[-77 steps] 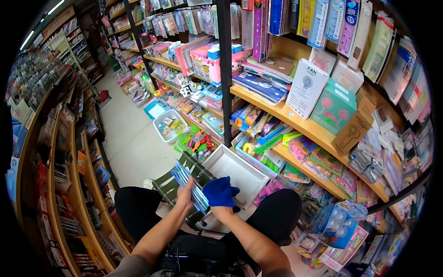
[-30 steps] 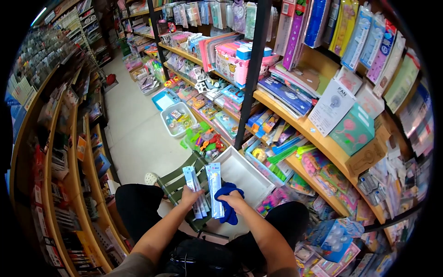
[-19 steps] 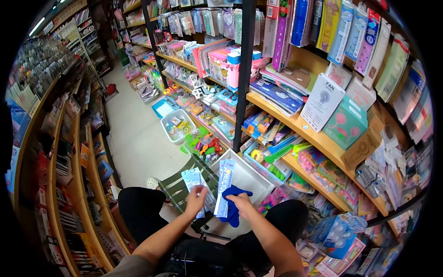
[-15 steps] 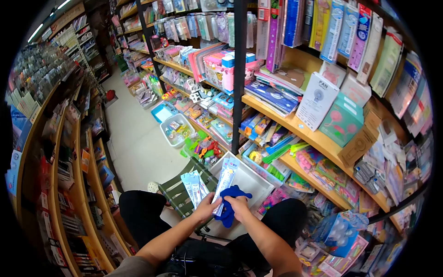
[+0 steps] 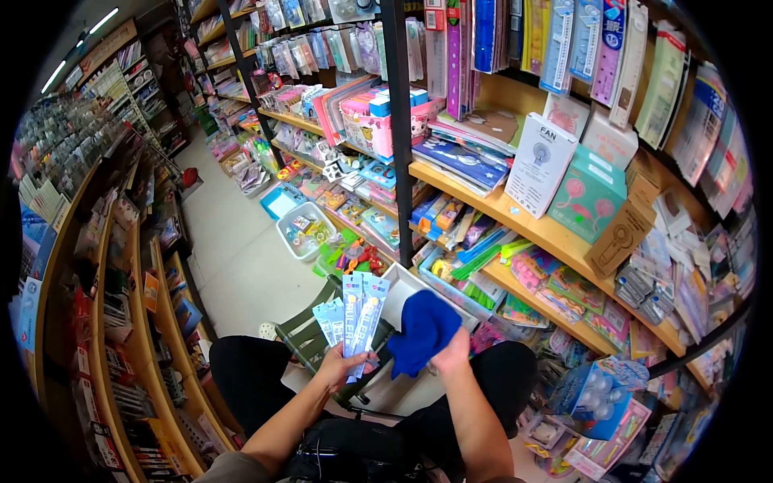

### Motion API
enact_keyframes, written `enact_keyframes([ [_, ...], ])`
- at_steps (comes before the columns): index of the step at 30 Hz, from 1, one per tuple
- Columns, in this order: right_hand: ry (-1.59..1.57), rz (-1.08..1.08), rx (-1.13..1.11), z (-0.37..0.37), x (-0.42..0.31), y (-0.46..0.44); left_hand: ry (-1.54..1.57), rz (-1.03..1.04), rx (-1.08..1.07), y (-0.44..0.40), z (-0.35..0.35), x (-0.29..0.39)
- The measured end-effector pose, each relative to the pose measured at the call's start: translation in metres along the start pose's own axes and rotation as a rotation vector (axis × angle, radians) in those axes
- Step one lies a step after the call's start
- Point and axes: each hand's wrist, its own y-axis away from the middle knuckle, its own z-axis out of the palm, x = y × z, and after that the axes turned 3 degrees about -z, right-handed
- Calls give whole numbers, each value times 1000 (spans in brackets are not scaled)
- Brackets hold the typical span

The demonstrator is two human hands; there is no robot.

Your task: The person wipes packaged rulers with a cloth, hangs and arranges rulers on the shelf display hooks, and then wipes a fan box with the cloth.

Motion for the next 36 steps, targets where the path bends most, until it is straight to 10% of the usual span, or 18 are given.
enact_keyframes([
  [11,1080,506,-54,-35,65,12,-113,36,47,5,20,1],
  [19,1128,-159,227,-14,71,9,-143,17,6,6,24,-5],
  [28,379,-458,511,-48,12,-42,-219,-193,-123,19,27,-6],
  [36,454,45,215,-59,31,-24,-114,-150,-58,15,25,-2],
])
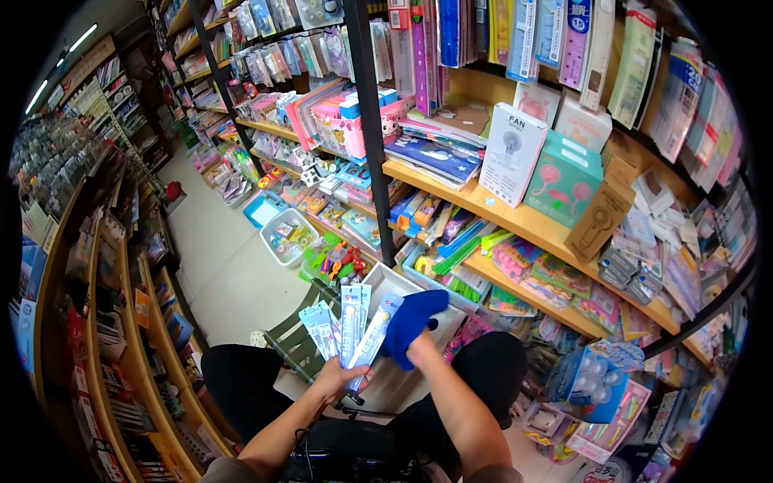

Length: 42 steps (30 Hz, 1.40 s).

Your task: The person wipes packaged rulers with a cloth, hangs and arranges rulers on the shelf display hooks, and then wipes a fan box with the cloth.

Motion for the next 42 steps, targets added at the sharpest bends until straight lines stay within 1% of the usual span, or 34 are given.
enact_keyframes([
  [1,201,-57,-13,-5,27,-3,-20,2,15,-1,4,1],
  [2,433,-82,39,25,23,25,-40,3,33,-1,10,2],
  [3,420,-72,57,33,25,30,-62,7,52,-1,11,4],
  [4,407,-62,75,36,27,32,-8,23,63,-2,9,1],
  [5,369,-18,100,17,36,16,46,38,72,-5,5,-4],
  [6,312,-32,149,23,28,17,96,52,80,-7,2,-6],
  [7,221,-33,110,30,15,16,108,77,178,-6,3,-3],
  [8,130,-35,70,32,3,16,97,124,227,-8,-1,0],
  [9,60,-7,93,28,1,9,87,171,276,-10,-6,3],
  [11,152,-37,74,21,9,7,39,237,365,-13,-11,10],
  [12,199,-50,63,26,9,9,1,249,351,-16,-10,15],
  [13,393,-58,32,22,19,6,-36,261,338,-18,-8,20],
  [14,460,-23,-56,23,27,7,-72,271,326,-21,-4,23],
  [15,539,-34,-107,23,34,10,-81,262,322,-25,2,26],
  [16,618,-47,-159,40,28,27,-91,255,317,-29,6,27],
  [17,571,48,-204,54,18,36,-77,226,348,-35,4,25],
  [20,554,82,-411,47,17,31,40,162,390,-46,-5,22],
  [21,610,86,-381,42,23,29,94,142,395,-48,-6,21],
  [24,706,79,-350,24,43,23,58,209,525,-48,-17,20],
  [26,873,199,-439,10,51,19,169,293,600,-57,-44,22],
  [28,798,257,-386,23,42,35,183,281,693,-52,-62,33],
  [31,918,332,-502,22,40,35,166,358,816,-53,-98,34],
  [32,930,358,-488,18,42,33,155,367,821,-57,-115,28],
  [34,957,412,-463,12,49,28,3,268,778,-56,-136,17],
  [37,796,340,-395,16,44,29,-173,236,831,-57,-144,-2],
  [40,633,372,-295,26,33,32,-52,266,948,-54,-135,-5],
  [41,549,410,-279,18,38,27,-63,218,977,-50,-133,-3],
  [42,464,449,-265,6,48,17,-24,256,936,-50,-134,-5],
])
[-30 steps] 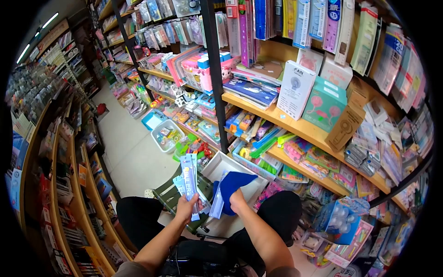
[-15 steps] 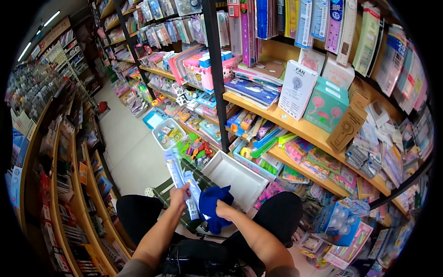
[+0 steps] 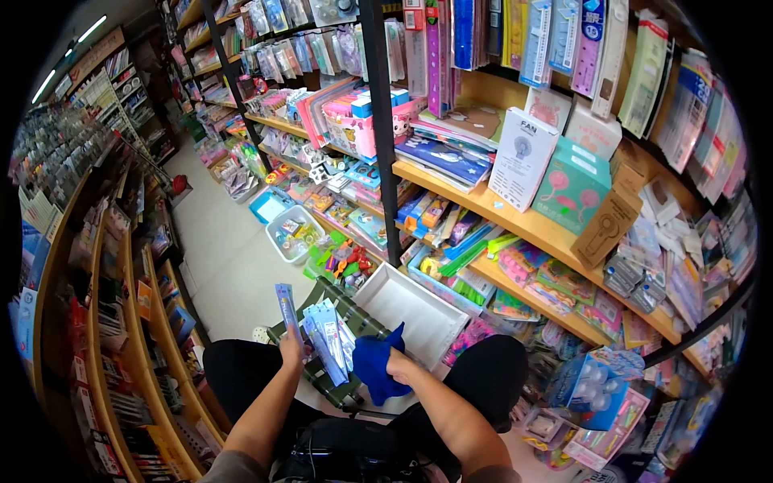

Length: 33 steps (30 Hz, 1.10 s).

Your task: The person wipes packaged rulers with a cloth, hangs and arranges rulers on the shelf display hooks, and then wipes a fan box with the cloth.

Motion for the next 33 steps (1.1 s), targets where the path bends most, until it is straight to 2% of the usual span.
enact_keyframes([
  [2,-121,21,-1,-5,7,-8,110,29,-62,0,-2,-7],
  [3,-156,14,13,-5,6,-9,171,51,-200,5,0,-7],
  [7,-217,-11,15,4,-7,-6,128,-3,-454,64,25,26],
  [9,-155,-123,89,11,-8,-3,92,-99,-576,86,38,30],
  [10,-124,-179,126,14,-8,-1,92,-72,-621,94,46,26],
  [14,11,-184,282,20,-20,10,89,-89,-680,113,62,14],
  [18,-130,-369,567,10,-15,-3,-32,-131,-754,125,60,28],
  [19,-314,-413,544,4,-22,-4,-63,-141,-774,128,59,31],
  [22,-382,-564,630,-14,-43,-1,-131,-121,-778,137,62,34],
  [25,-603,-656,706,-52,-56,-9,-113,-79,-847,135,62,27],
  [28,-744,-722,648,-77,-66,-14,-21,-114,-828,132,57,27],
  [29,-663,-769,494,-80,-63,-13,26,-132,-812,131,55,27],
  [32,-796,-534,383,-37,-64,1,124,-106,-720,133,59,30],
  [33,-701,-462,327,-21,-57,3,94,-88,-728,132,60,30],
])
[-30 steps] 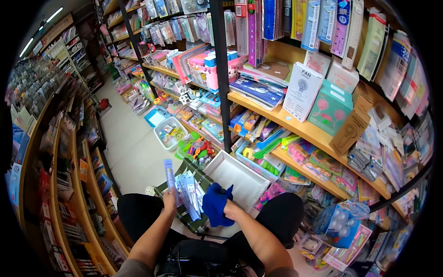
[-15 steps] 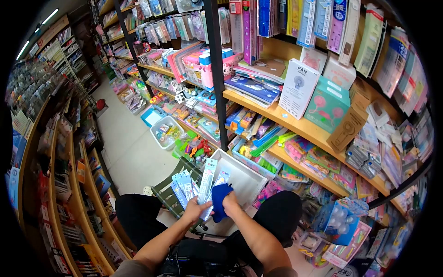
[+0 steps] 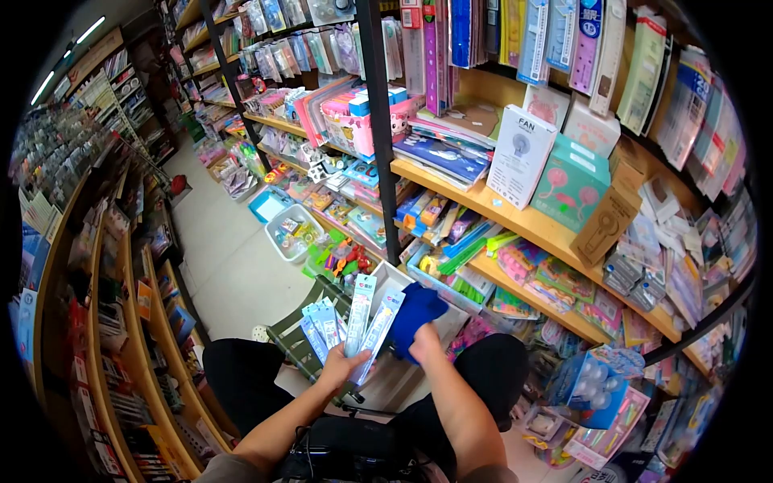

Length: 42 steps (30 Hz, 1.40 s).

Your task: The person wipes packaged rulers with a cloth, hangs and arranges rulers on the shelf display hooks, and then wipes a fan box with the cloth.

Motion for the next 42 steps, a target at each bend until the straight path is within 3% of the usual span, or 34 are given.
enact_keyframes([
  [4,644,113,-166,2,38,38,-75,53,18,-6,0,-8],
  [6,572,6,-78,-4,44,27,-246,148,132,-8,-5,-13],
  [7,540,-45,12,-3,45,24,-195,142,195,-9,-6,-15],
  [8,498,-90,-58,-9,41,17,-101,106,220,-9,-9,-14],
  [10,459,-6,-79,-5,26,19,33,135,273,-10,-12,-4],
  [11,466,66,-104,-4,22,19,-53,167,261,-12,-12,-2],
  [13,767,-20,-142,-4,37,21,-220,233,242,-18,-9,14],
  [17,905,22,-215,-3,44,35,-192,142,258,-32,-6,22],
  [20,812,185,-250,-4,42,33,-173,61,313,-36,-14,20],
  [24,866,309,-280,-6,48,33,103,146,438,-54,-48,19],
  [27,995,290,-359,-5,50,35,114,135,549,-65,-82,19],
  [30,1143,494,-353,1,40,41,134,122,636,-66,-117,14],
  [33,1102,348,-351,-13,52,28,-166,15,579,-54,-134,4],
  [36,758,330,-191,-2,45,32,-187,145,519,-50,-138,-15],
  [39,542,444,-204,2,37,32,-35,123,504,-38,-101,-13],
  [42,400,436,-236,-6,48,24,-15,-16,218,-24,-61,-5],
])
